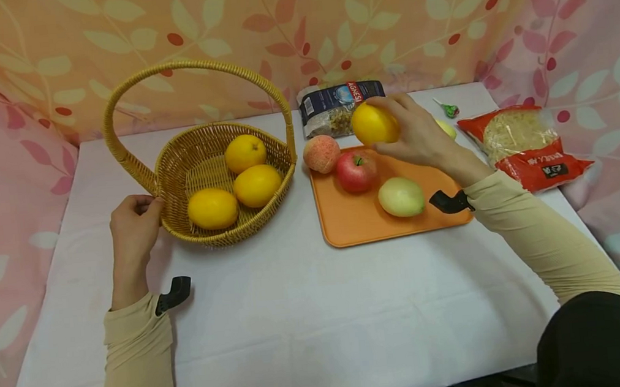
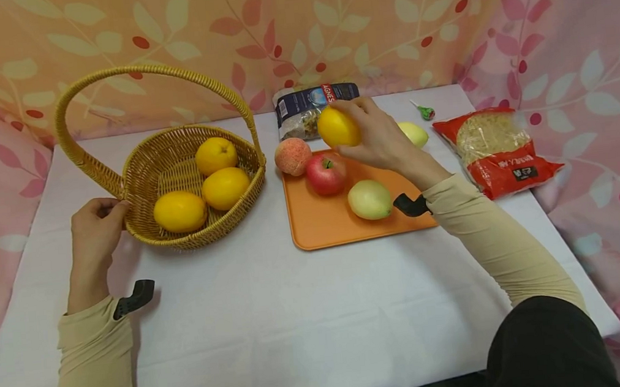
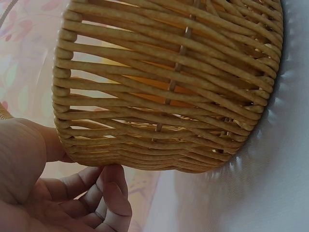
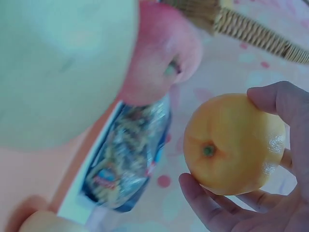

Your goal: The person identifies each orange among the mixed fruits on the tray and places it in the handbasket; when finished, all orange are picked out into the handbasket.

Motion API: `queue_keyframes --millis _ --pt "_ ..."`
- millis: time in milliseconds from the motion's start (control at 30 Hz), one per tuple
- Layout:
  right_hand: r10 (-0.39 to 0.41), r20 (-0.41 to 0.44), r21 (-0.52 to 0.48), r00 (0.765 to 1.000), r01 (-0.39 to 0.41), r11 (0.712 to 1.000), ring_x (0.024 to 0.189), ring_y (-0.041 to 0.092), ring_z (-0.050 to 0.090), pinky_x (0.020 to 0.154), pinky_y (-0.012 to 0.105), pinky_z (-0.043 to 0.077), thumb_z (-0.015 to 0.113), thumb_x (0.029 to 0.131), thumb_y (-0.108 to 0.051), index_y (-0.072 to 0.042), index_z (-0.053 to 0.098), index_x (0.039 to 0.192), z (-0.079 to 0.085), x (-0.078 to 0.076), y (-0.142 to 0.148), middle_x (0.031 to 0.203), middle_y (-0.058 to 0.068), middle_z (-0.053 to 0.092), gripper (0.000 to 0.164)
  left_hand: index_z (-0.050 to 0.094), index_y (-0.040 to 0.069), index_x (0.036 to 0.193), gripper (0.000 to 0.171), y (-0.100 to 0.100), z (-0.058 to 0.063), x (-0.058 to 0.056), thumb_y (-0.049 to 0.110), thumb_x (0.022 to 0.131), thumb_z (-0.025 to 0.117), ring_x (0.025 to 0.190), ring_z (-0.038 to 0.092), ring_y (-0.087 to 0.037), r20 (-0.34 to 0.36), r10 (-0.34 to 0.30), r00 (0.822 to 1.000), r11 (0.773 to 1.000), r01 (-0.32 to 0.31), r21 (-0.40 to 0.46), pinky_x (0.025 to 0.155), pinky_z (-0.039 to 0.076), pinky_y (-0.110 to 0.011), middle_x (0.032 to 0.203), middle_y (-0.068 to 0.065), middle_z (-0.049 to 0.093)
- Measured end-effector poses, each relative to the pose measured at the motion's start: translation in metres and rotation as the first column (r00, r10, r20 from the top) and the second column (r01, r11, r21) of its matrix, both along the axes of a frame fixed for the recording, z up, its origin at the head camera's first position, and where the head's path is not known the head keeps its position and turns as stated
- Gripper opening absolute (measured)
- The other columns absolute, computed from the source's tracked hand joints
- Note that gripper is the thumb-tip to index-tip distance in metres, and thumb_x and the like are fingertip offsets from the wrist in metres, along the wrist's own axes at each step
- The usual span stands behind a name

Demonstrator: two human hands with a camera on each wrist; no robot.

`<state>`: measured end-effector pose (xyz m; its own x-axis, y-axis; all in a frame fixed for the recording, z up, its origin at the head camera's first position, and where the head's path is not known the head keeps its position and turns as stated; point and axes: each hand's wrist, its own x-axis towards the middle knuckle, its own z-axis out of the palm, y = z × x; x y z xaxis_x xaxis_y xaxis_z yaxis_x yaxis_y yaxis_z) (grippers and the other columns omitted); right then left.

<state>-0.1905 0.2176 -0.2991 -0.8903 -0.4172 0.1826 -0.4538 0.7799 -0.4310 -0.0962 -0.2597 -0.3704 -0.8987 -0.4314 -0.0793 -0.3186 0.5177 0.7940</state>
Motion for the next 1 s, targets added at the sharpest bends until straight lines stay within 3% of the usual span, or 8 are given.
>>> queue_keyframes --millis 467,767,1000 --pt "0.182 -0.129 -0.039 0.975 -0.189 0.981 0.111 0.03 0.054 0.09 0.049 0.054 0.077 0.079 -0.029 -0.02 0.046 0.141 0.022 0.026 -0.039 0.131 0.017 0.047 0.07 0.059 0.001 0.113 0.035 0.0 0.001 0.0 0.031 0.095 0.053 0.064 0.05 -0.002 0.009 -0.001 1.0 1.0 0.001 0.005 0.054 0.042 -0.016 0.082 0.006 0.052" --pt "0.315 -0.209 -0.057 0.926 -0.333 0.941 0.116 0.027 0.055 0.093 0.044 0.053 0.077 0.079 -0.031 -0.018 0.05 0.14 0.027 0.041 -0.069 0.132 0.013 0.049 0.068 0.058 0.001 0.115 0.037 0.0 0.001 0.0 0.032 0.096 0.052 0.064 0.05 -0.001 0.024 -0.005 1.0 1.0 0.004 0.004 0.054 0.043 -0.016 0.084 0.004 0.052" --pt "0.409 -0.237 -0.046 0.881 -0.431 0.901 0.111 0.026 0.056 0.088 0.039 0.054 0.074 0.079 -0.031 -0.017 0.05 0.139 0.032 0.05 -0.098 0.131 0.015 0.049 0.065 0.058 0.001 0.116 0.038 0.0 0.002 -0.001 0.033 0.096 0.052 0.064 0.05 -0.001 0.032 -0.005 0.999 1.0 0.005 0.005 0.054 0.043 -0.016 0.084 0.004 0.052"
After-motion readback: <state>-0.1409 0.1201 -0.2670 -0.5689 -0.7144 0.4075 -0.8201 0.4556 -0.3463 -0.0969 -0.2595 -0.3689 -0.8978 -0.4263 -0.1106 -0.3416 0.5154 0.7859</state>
